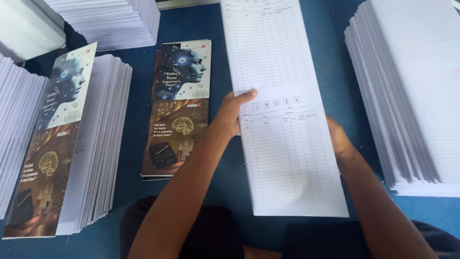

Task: The person assembles notebooks by inserting a stack of lined index pages between two printed covers. They repeat this process multiple times, stacking the completed notebooks on the floor.

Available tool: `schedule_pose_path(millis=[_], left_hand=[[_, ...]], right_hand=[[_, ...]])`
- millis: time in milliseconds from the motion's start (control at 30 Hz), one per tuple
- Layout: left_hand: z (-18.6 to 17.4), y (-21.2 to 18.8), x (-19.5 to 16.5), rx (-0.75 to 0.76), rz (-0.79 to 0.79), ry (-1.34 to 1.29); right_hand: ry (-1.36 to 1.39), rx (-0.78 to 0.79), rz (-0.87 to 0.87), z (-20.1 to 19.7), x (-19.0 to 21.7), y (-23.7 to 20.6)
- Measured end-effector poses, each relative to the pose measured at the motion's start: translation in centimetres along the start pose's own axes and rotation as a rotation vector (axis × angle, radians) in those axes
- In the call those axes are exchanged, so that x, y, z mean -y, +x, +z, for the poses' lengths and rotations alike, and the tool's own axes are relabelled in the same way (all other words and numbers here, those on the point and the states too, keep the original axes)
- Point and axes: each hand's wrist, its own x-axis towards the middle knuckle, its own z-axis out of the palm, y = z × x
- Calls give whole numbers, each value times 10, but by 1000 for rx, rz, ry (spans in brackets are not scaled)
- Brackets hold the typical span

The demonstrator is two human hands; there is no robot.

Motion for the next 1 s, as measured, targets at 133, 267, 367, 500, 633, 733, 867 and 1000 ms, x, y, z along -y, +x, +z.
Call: schedule_pose_path(millis=[133,267,367,500,633,733,867,1000], left_hand=[[10,-4,-4,23,-15,16],[17,-5,-3,44,-39,40],[20,-3,0,38,-52,72],[18,0,6,24,-68,84],[12,8,13,-2,-75,85],[8,13,19,-27,-82,105],[8,22,25,-80,-108,196],[7,32,33,-104,-140,240]], right_hand=[[270,109,-114,-2,6,6],[264,25,-96,-6,-2,15],[389,34,-17,-17,-6,14],[305,210,-115,-36,-1,9],[96,191,-86,-32,9,7],[122,41,-39,-14,12,1],[134,-61,-24,-4,19,-4],[126,-110,-12,0,15,-1]])
